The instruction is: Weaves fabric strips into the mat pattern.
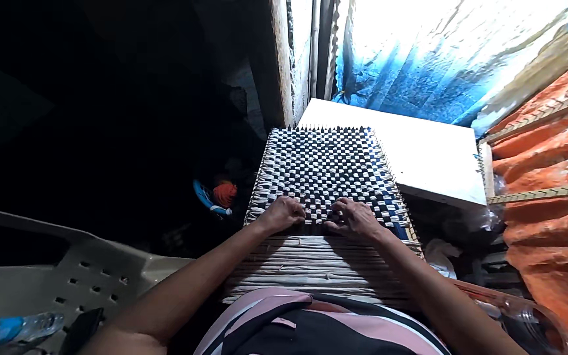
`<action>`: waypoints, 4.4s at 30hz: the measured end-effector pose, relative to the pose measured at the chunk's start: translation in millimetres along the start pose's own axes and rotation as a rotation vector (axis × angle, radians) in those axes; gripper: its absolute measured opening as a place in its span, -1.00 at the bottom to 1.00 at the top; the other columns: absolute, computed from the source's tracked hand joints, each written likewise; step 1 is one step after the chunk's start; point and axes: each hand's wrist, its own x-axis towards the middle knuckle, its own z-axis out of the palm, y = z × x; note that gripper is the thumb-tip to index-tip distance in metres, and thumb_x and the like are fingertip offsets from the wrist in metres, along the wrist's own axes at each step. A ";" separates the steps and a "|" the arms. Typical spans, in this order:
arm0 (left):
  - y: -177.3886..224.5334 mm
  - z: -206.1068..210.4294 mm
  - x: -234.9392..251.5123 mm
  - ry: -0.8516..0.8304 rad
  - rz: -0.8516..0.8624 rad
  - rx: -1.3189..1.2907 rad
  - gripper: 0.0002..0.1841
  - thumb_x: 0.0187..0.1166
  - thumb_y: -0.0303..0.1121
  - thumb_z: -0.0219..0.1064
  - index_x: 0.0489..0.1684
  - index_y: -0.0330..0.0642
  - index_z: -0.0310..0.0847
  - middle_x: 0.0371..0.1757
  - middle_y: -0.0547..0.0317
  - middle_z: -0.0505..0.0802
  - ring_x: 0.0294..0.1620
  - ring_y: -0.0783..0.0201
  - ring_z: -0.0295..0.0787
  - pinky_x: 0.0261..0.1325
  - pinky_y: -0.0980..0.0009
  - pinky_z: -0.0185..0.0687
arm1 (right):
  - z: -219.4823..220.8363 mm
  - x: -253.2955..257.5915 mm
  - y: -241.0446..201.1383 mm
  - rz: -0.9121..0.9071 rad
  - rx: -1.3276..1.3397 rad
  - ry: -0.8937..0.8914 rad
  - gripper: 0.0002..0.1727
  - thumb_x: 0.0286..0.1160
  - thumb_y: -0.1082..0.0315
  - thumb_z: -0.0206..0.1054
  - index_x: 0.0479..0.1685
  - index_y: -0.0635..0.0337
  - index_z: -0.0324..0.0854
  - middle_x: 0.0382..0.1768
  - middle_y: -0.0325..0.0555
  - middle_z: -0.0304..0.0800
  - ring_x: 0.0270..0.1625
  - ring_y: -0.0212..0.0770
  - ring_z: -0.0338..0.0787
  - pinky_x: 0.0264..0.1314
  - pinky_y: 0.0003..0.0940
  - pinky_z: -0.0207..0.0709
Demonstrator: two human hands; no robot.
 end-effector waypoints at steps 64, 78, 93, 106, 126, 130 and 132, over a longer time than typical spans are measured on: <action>-38.7 -46.5 -67.7 0.004 -0.005 0.322 -0.82 0.48 -0.36 0.49 -0.08 -0.20 0.88 0.03 -0.04 0.88 0.16 0.00 0.82 0.28 -0.04 0.68 | 8.8 18.2 -12.9 -0.083 0.066 -0.106 -0.37 0.40 -0.04 0.47 0.44 0.09 0.65 0.53 0.01 0.64 0.54 0.07 0.65 0.52 0.23 0.47; -33.8 -66.3 -85.2 0.278 0.097 0.407 -0.91 0.51 -0.49 0.44 -0.18 -0.26 0.86 -0.01 -0.06 0.89 0.20 -0.04 0.80 0.35 0.03 0.67 | -27.4 -11.0 -8.1 0.022 0.064 -0.101 -0.63 0.61 0.08 0.35 0.18 0.12 0.79 0.17 0.08 0.86 0.29 0.17 0.79 0.36 0.39 0.51; -35.1 -30.9 -108.4 0.491 -0.134 0.185 -0.79 0.54 -0.35 0.43 -0.05 -0.28 0.85 0.12 -0.23 0.86 0.21 -0.20 0.79 0.33 -0.24 0.58 | -66.0 -149.0 106.4 0.403 0.144 0.200 -0.76 0.58 0.40 0.30 0.03 0.25 0.84 0.14 0.12 0.84 0.26 0.03 0.79 0.45 0.08 0.56; -30.1 6.8 -135.9 0.538 -0.528 -0.261 -0.43 0.79 -0.19 0.15 0.67 -0.37 0.29 0.45 -0.43 0.60 0.34 -0.08 0.63 0.39 -0.03 0.51 | -66.5 -143.5 112.2 0.121 0.194 -0.026 -0.76 0.58 0.24 0.43 -0.09 0.25 0.87 0.32 0.14 0.70 0.37 -0.02 0.69 0.49 -0.05 0.51; -30.2 -42.9 -151.1 0.316 -0.231 -0.289 -0.75 0.71 -0.31 0.27 -0.03 -0.33 0.77 -0.07 0.14 0.84 -0.04 0.55 0.70 0.18 0.55 0.58 | -37.2 -166.4 92.8 0.142 0.010 0.200 -0.83 0.41 0.52 0.42 -0.11 0.39 0.83 0.36 0.59 0.58 0.42 0.61 0.56 0.42 0.53 0.39; -50.2 -42.4 -173.3 0.349 -0.033 -0.359 -0.78 0.64 -0.32 0.34 -0.17 -0.33 0.78 0.04 0.13 0.82 0.16 0.48 0.70 0.34 0.48 0.58 | -40.8 -169.2 84.5 0.167 -0.018 0.181 -0.80 0.45 0.45 0.43 -0.06 0.39 0.83 0.42 0.64 0.51 0.46 0.67 0.49 0.47 0.57 0.30; -61.7 -51.6 -193.4 0.291 -0.026 -0.320 -0.74 0.63 -0.27 0.35 -0.22 -0.33 0.80 0.28 0.04 0.75 0.40 0.38 0.61 0.51 0.42 0.50 | -42.2 -169.7 82.3 0.173 -0.023 0.173 -0.78 0.46 0.43 0.43 -0.06 0.40 0.82 0.44 0.66 0.48 0.48 0.69 0.46 0.48 0.58 0.27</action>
